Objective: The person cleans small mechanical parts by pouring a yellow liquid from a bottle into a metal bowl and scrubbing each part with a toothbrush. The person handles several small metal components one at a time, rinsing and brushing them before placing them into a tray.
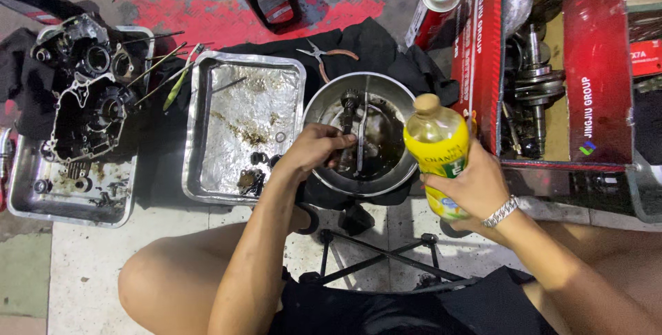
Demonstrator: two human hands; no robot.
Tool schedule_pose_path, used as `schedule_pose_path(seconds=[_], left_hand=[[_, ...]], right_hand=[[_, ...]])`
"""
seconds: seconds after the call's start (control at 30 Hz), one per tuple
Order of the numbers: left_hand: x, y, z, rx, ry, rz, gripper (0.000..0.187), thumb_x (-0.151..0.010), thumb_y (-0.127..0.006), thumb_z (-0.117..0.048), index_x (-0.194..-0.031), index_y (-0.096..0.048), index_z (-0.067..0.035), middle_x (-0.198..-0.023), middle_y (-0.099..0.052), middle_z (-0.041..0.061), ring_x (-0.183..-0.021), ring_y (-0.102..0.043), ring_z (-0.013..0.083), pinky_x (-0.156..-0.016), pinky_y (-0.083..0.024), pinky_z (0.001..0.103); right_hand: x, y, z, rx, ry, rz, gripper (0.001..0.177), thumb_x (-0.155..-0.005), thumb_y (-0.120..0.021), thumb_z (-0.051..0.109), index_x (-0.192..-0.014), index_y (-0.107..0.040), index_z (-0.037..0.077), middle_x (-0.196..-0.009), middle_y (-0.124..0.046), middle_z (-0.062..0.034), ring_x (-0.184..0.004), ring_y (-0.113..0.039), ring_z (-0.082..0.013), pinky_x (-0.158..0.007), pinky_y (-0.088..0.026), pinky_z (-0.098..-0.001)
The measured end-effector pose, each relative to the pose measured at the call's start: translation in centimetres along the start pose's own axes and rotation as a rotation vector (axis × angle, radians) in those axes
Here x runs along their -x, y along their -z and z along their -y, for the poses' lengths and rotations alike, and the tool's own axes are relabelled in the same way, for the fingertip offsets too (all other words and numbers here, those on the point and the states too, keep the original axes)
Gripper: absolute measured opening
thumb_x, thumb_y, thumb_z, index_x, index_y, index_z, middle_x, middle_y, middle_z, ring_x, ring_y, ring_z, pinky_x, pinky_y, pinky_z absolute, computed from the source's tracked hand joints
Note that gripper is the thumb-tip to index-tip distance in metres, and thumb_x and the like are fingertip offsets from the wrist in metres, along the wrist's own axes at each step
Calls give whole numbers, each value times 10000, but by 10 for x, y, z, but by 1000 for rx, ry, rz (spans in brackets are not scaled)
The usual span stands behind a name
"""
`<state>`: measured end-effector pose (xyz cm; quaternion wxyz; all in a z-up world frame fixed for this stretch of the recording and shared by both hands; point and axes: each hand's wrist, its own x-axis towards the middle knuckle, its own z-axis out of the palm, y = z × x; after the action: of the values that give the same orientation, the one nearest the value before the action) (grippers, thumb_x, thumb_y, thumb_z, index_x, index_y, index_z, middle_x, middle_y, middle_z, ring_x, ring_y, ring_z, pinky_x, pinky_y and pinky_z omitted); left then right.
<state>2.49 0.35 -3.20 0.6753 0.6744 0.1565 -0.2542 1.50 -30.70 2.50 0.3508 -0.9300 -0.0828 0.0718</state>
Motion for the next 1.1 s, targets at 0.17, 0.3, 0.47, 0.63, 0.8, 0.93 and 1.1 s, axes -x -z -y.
schedule_pose_path(seconds=[0.17, 0.3, 0.47, 0.63, 0.8, 0.93, 1.1], left_hand=[[11, 4, -18, 146, 54, -18, 233, -911, -718, -180, -928, -759, 49, -685, -717, 87, -487, -564, 109, -411, -374, 254], [19, 3, -25, 190, 27, 30, 264, -953, -677, -196, -966, -739, 60, -691, -711, 120, -469, -524, 122, -402, -359, 244], [25, 0, -15, 204, 119, -49, 290, -935, -674, -219, -995, -749, 54, -719, -736, 128, -518, -620, 133, -419, -402, 248], [28, 8, -5, 224, 112, -47, 310, -940, -678, -242, -990, -752, 55, -689, -721, 126, -477, -566, 134, -413, -390, 251], [32, 19, -7, 233, 96, 5, 276, -939, -650, -232, -983, -754, 20, -676, -710, 112, -472, -556, 123, -404, -385, 258], [32, 22, -8, 220, 118, -20, 268, -946, -665, -224, -960, -744, 32, -684, -715, 110, -486, -565, 127, -441, -402, 266], [31, 17, 0, 190, 119, 8, 288, -948, -700, -233, -958, -744, 51, -739, -718, 104, -583, -602, 134, -535, -454, 291]], right_hand=[[0, 15, 12, -160, 49, -93, 672, -661, -917, 308, -1209, -653, 22, -1126, -768, -130, -1017, -759, -227, -899, -580, -372], [-31, 24, 31, -266, 276, -196, 632, -787, -900, 295, -1278, -636, -2, -1234, -732, -140, -1091, -720, -221, -963, -562, -361], [-136, -12, 46, -575, 326, -210, 554, -836, -940, 238, -1262, -670, 9, -1240, -759, -120, -1108, -751, -193, -1003, -605, -342], [-223, -81, 45, -347, 447, -459, 652, -755, -1002, 229, -1227, -625, -18, -1175, -758, -179, -1085, -752, -293, -967, -576, -397], [-255, -118, 27, -268, 235, -486, 665, -739, -1005, 318, -1196, -626, 18, -1145, -749, -176, -1071, -738, -328, -940, -568, -419], [-254, -121, 19, -284, 288, -479, 667, -768, -995, 302, -1234, -613, 14, -1164, -744, -181, -1092, -730, -352, -960, -559, -445], [-247, -122, 8, -214, 348, -466, 696, -799, -994, 300, -1288, -592, 9, -1238, -713, -222, -1151, -699, -380, -999, -544, -471]])
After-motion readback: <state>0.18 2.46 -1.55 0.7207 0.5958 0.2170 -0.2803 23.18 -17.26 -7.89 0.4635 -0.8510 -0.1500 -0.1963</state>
